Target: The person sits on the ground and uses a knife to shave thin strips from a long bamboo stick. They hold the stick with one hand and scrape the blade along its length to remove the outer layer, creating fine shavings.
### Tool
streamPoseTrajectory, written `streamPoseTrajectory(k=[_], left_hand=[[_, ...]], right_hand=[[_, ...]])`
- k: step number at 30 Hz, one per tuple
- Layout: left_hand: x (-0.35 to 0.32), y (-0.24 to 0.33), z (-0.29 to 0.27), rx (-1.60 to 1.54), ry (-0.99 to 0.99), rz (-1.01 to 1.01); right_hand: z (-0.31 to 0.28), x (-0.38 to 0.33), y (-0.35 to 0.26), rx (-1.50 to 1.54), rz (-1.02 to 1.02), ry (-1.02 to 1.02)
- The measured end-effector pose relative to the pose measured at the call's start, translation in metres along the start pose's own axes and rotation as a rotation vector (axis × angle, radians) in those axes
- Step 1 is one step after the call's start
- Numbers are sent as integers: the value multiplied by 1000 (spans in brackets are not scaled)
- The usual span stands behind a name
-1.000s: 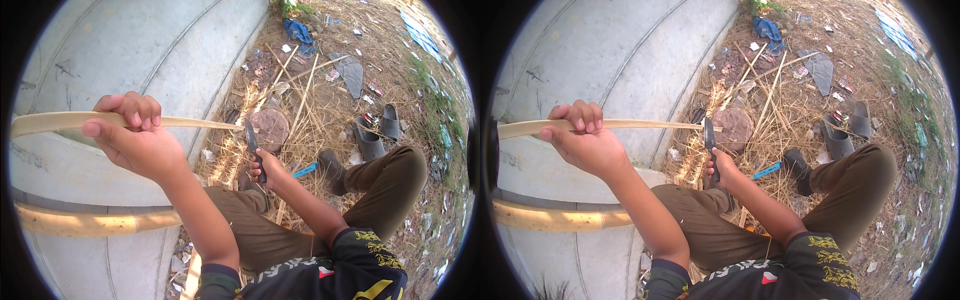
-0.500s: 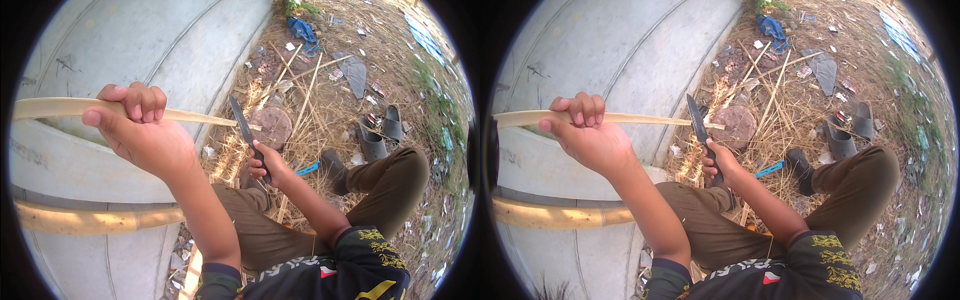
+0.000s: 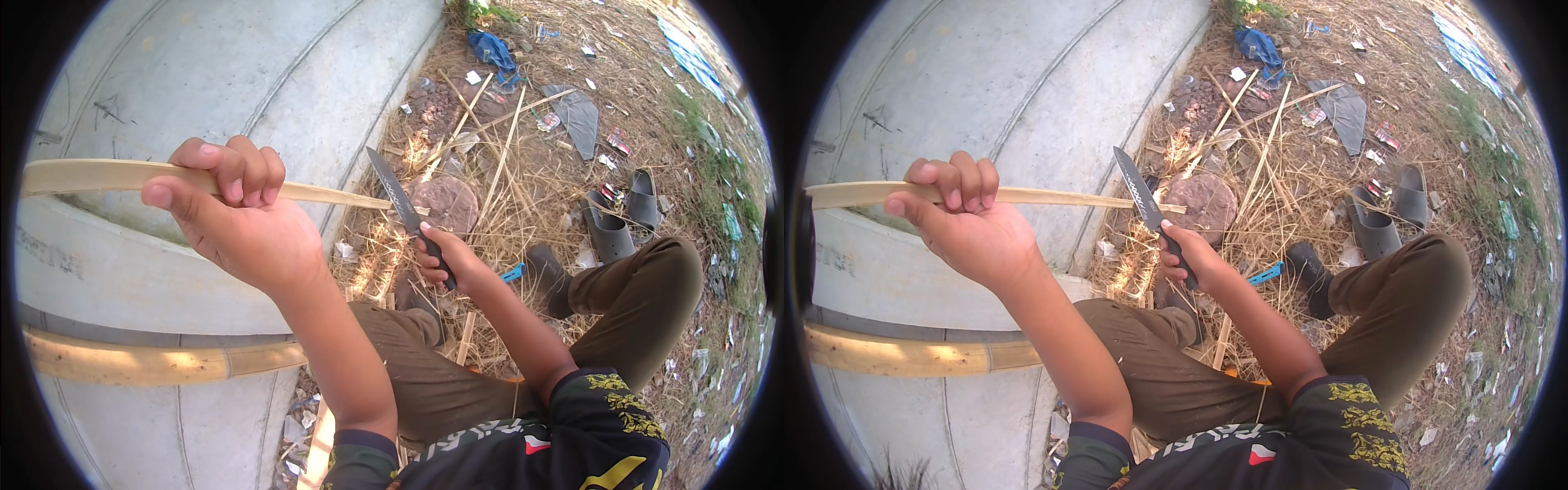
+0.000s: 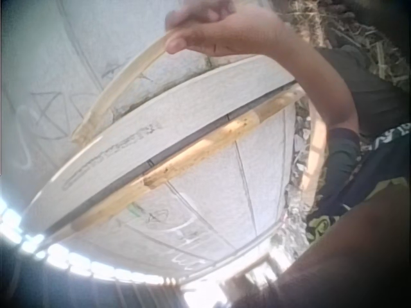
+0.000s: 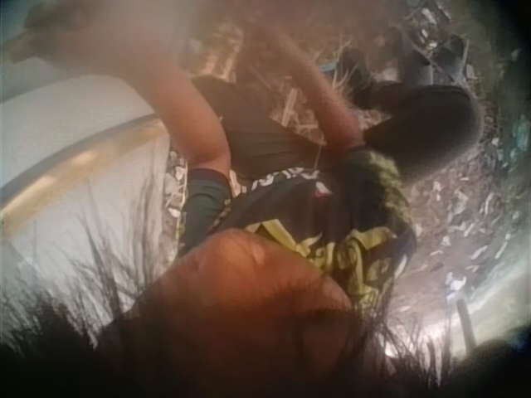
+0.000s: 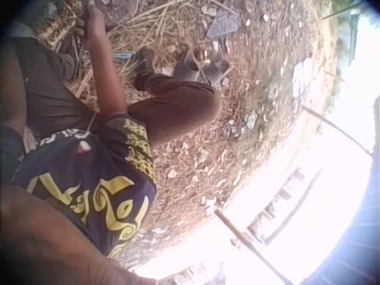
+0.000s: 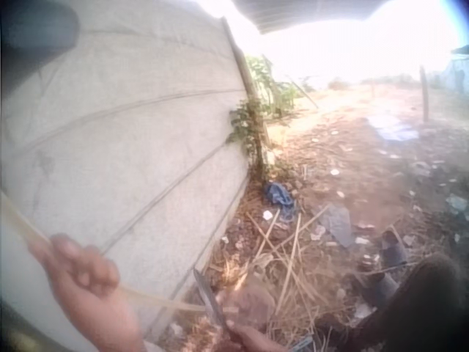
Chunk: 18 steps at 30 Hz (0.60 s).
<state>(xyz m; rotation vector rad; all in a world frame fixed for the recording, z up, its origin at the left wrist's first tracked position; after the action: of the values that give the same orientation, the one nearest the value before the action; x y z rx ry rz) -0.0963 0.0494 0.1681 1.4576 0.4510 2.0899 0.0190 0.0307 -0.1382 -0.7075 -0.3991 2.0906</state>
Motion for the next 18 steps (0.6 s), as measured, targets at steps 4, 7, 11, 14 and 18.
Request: streamPoseTrajectory(k=[4, 7, 11, 14, 18], left_hand=[[0, 3, 0, -6, -52, -1], [4, 2, -4, 19, -24, 8], [4, 3, -7, 10, -36, 7], [4, 2, -6, 49, -21, 37], [0, 7, -7, 130, 177, 32]], right_hand=[[-24, 10, 10, -318, -160, 425], [-12, 2, 1, -831, -383, 541], [40, -29, -16, -1277, -738, 542], [14, -17, 4, -1393, -595, 639], [-61, 8, 28, -1502, -143, 768]])
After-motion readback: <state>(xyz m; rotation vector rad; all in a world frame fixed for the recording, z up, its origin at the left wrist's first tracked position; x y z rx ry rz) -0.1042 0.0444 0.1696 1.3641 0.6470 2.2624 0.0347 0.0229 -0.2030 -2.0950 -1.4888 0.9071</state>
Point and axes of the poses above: each hand's wrist, its own x-axis towards the middle knuckle, its own z-axis out of the palm, y = z × x, the point moved 5 cm from there along x, towards the middle knuckle, and after that the axes turned 2 degrees about -x, right-handed, at the moved point
